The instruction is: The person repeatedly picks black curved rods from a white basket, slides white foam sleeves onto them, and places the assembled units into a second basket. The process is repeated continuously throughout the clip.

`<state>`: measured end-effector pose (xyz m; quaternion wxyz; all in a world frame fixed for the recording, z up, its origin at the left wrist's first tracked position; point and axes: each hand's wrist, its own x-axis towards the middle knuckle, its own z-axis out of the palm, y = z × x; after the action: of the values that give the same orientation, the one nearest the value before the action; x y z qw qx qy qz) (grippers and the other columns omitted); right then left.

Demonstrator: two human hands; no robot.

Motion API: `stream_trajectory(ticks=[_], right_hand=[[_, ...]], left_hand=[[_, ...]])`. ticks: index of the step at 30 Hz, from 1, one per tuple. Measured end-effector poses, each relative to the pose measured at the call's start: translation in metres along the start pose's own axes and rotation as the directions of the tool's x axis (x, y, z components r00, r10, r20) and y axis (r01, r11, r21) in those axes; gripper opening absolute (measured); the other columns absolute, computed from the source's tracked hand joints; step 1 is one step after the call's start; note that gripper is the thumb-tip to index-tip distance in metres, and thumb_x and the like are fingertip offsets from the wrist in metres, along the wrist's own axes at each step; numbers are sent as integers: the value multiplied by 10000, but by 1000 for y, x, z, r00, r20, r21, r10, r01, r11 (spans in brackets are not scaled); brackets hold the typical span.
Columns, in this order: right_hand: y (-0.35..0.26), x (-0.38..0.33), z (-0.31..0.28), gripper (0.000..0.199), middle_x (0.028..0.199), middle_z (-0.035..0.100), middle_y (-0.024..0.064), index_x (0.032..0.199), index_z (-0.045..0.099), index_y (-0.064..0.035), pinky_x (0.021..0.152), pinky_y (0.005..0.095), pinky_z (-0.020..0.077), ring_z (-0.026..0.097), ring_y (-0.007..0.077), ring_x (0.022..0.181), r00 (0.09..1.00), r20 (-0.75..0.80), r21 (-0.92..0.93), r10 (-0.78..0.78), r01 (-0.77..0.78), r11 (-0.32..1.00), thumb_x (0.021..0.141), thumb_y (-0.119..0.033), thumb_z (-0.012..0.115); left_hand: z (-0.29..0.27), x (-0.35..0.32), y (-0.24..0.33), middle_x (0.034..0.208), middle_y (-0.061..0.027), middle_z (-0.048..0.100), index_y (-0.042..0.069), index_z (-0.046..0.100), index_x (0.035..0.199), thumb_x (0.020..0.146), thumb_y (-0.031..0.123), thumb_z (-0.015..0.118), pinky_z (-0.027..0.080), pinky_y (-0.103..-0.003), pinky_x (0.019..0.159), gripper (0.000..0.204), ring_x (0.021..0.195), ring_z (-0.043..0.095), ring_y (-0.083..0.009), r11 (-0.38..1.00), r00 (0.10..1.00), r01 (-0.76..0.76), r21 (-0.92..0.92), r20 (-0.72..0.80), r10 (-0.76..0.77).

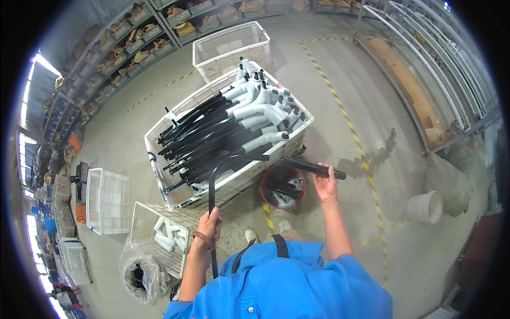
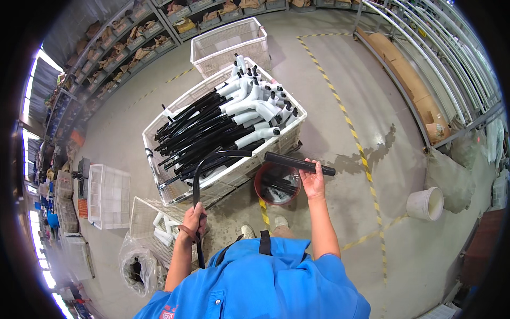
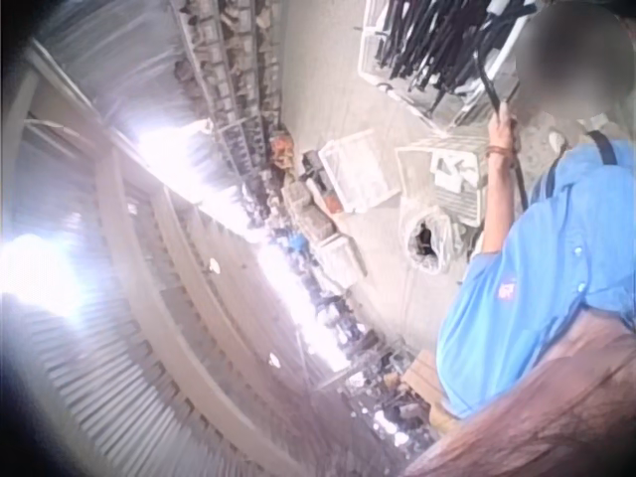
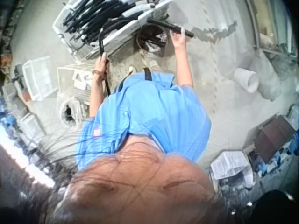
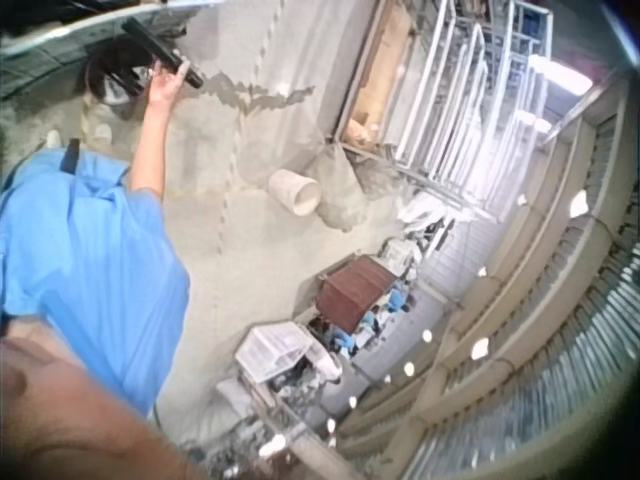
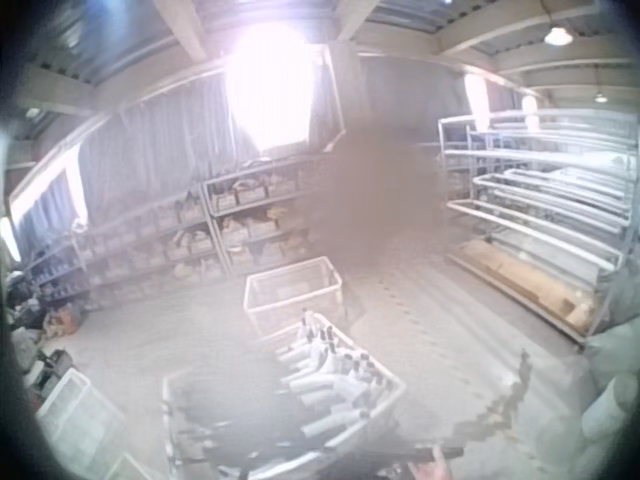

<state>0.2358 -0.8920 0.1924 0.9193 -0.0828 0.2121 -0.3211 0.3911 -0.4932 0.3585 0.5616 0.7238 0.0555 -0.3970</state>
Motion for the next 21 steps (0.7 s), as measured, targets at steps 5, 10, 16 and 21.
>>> stream_trajectory(ticks=[5,10,16,21], right_hand=[[12,5,7,193,1133,690,72,1024,664,-132,853,393,580,661,197,1019,998,20,19,61,-61,998,949,-307,637],[32,15,19,194,1116,696,93,1018,664,-127,845,412,584,666,221,996,992,-44,44,119,-117,992,942,-304,648],[41,34,46,201,1088,698,104,1039,646,-117,828,422,588,678,232,960,989,84,-101,120,-111,989,935,-288,659],[53,38,67,204,1072,701,92,1061,644,-131,850,418,574,671,231,992,967,133,-187,219,-193,963,930,-285,668]], left_hand=[[13,-4,-5,510,0,418,91,516,839,976,460,549,280,-276,307,395,320,364,-108,1000,1000,12,-1,4,-12],[13,-10,-10,499,-1,415,82,520,852,965,485,558,293,-274,312,420,320,377,-113,1000,999,27,6,-26,-27],[0,-29,-18,478,4,398,91,506,843,958,491,567,291,-278,315,421,320,375,-117,999,996,16,-52,-92,-21],[-7,-49,-30,490,6,407,105,495,841,950,501,574,290,-279,320,418,326,373,-118,992,985,61,-112,-157,-78]])
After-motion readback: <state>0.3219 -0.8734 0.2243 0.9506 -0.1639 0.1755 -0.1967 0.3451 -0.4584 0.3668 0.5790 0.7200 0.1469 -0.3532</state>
